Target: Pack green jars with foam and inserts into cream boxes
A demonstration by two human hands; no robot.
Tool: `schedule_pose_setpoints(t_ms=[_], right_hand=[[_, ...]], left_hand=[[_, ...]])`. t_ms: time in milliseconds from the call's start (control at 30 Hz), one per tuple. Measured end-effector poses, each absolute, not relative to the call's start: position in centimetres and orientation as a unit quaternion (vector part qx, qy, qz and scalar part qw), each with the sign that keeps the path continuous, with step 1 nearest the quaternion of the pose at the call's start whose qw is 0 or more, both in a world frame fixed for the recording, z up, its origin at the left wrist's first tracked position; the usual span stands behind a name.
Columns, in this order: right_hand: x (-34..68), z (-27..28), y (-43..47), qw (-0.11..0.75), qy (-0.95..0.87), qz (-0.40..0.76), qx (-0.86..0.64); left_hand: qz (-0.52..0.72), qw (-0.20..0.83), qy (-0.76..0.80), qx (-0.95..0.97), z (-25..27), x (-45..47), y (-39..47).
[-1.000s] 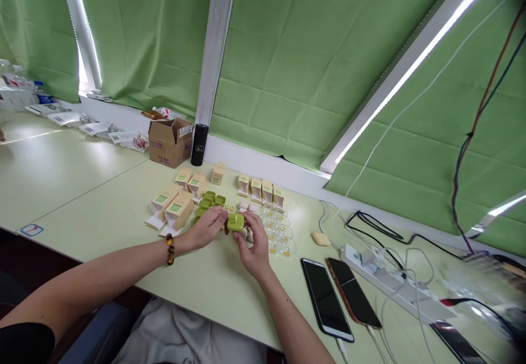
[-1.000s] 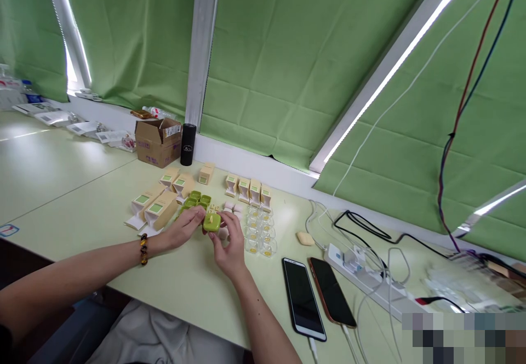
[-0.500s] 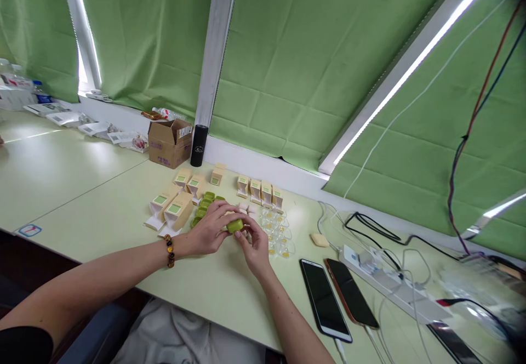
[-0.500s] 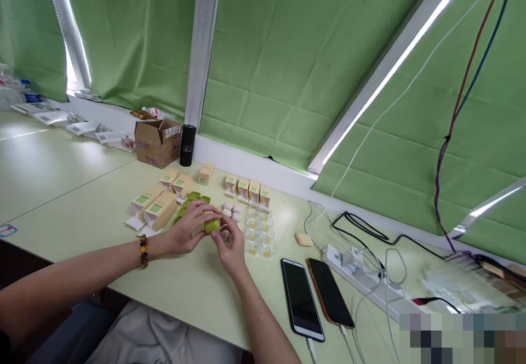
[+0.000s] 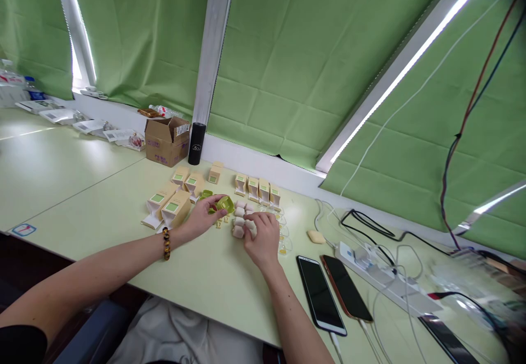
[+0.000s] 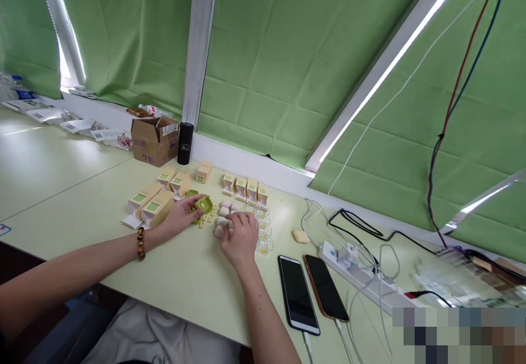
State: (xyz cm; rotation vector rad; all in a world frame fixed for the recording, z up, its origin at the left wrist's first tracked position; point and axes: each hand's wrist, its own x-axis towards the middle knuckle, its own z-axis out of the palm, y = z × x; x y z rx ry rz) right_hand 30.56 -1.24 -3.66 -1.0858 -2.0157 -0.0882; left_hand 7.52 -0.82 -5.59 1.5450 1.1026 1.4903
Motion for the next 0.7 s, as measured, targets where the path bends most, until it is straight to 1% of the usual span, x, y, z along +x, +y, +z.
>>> schedule_pose_setpoints(t_ms=[67, 167, 300, 433, 500, 567, 633, 700], right_hand=[[30.48, -3.7, -1.43, 0.334, -0.823, -0.069, -0.455], [30.34, -3.93, -1.59, 0.263, -0.836, -0.094, -0.471], [30.12, -4.36, -1.5, 0.22, -0.844, -0.103, -0.479], [29.87, -4.5, -1.5, 0.206, -0.845, -0.106, -0.482], [29.86, -4.4, -1.55, 0.223, -0.847, -0.103, -0.472], [29.89, -4.21, -1.57, 0.27, -0.843, -0.077, -0.459], [29.92, -4.01, -1.49, 0.348, -0.827, -0.009, -0.442], [29.85, -3.92, -1.32, 0.438, -0.794, 0.108, -0.408]], left_hand=[[0.584, 0.367, 0.418, 0.591, -5.58, 7.5, -0.79], [0.587, 0.381, 0.413, 0.582, -5.47, 7.52, -0.82], [0.587, 0.385, 0.413, 0.58, -5.43, 7.49, -0.86], [0.598, 0.374, 0.409, 0.579, -5.41, 7.43, -0.93], [0.604, 0.374, 0.406, 0.574, -5.37, 7.42, -0.98], [0.609, 0.374, 0.407, 0.569, -5.33, 7.42, -0.99], [0.609, 0.374, 0.407, 0.569, -5.3, 7.41, -0.97], [0.608, 0.374, 0.404, 0.572, -5.29, 7.39, -0.92]])
